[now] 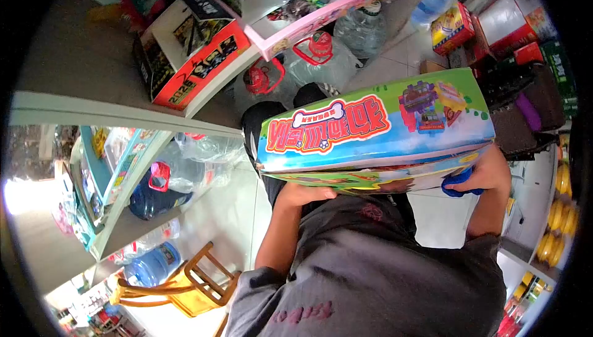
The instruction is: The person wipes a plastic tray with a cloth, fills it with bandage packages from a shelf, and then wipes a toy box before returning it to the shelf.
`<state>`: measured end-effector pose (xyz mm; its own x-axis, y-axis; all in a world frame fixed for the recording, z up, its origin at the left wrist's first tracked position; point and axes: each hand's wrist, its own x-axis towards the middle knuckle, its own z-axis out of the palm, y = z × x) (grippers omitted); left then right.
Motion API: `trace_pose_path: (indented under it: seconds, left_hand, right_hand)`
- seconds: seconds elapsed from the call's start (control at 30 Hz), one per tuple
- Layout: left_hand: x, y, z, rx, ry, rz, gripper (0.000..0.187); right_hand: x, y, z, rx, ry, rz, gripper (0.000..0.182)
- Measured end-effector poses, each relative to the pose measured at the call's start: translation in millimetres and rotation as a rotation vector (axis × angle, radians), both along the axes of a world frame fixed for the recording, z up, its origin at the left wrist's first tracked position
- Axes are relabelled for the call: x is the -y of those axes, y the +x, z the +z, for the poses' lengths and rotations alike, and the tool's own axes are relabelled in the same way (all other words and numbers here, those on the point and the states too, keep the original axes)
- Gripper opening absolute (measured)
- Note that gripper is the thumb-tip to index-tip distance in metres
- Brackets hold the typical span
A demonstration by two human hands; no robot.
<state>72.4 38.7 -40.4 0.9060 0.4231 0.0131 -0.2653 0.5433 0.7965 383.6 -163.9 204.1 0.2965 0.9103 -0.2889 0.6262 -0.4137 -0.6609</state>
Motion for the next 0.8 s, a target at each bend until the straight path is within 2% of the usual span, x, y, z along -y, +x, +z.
trace_pose_path:
  seconds: [0.1,0.17,0.2,0.23,0.3,0.33,0.43,0.47,0.57,0.63,0.8]
  left_hand:
    - [-9.6,-14.8,-19.2,0.007,0.138,-0.072,0.09]
    - [-12.2,-15.5,-23.3,0.027,0.093,-0.03,0.087]
    - [-8.1,-13.4,-8.7,0.029,-0.01,0.049,0.086]
    - [-4.1,-12.1,-0.8,0.029,-0.114,0.132,0.084]
    - [2.2,-13.0,2.5,0.061,-0.102,0.246,0.081]
    - [7.1,-16.6,8.3,0.039,-0.112,0.293,0.081]
    - [18.8,-31.6,16.9,-0.074,-0.06,0.368,0.079]
    - [21.8,-38.6,20.5,-0.139,-0.004,0.387,0.079]
    - [19.8,-47.3,48.2,-0.311,0.161,0.428,0.074]
    - [20.6,-51.8,56.4,-0.405,0.244,0.442,0.072]
    - [29.2,-45.4,70.4,-0.472,0.237,0.48,0.056]
  right_hand:
    - [-4.7,5.3,-0.3,0.146,0.078,0.096,0.105]
    - [-10.8,4.8,3.0,0.296,0.146,0.154,0.112]
    - [-24.7,9.9,-0.3,0.181,0.209,0.204,0.11]
    - [-31.6,9.9,1.4,0.105,0.207,0.146,0.107]
    - [-45.6,8.2,3.7,-0.057,0.187,0.047,0.102]
    - [-53.4,3.1,10.3,-0.086,0.232,0.036,0.073]
    - [-60.0,10.2,-1.1,0.167,0.464,0.036,0.047]
    - [-62.2,9.2,-2.4,0.072,0.544,-0.067,0.029]
    - [-75.2,7.4,-7.8,-0.061,0.791,-0.146,0.021]
    - [-89.5,-6.2,-3.7,-0.012,0.938,-0.154,0.022]
    - [-135.7,-46.8,6.1,0.174,1.271,-0.107,0.018]
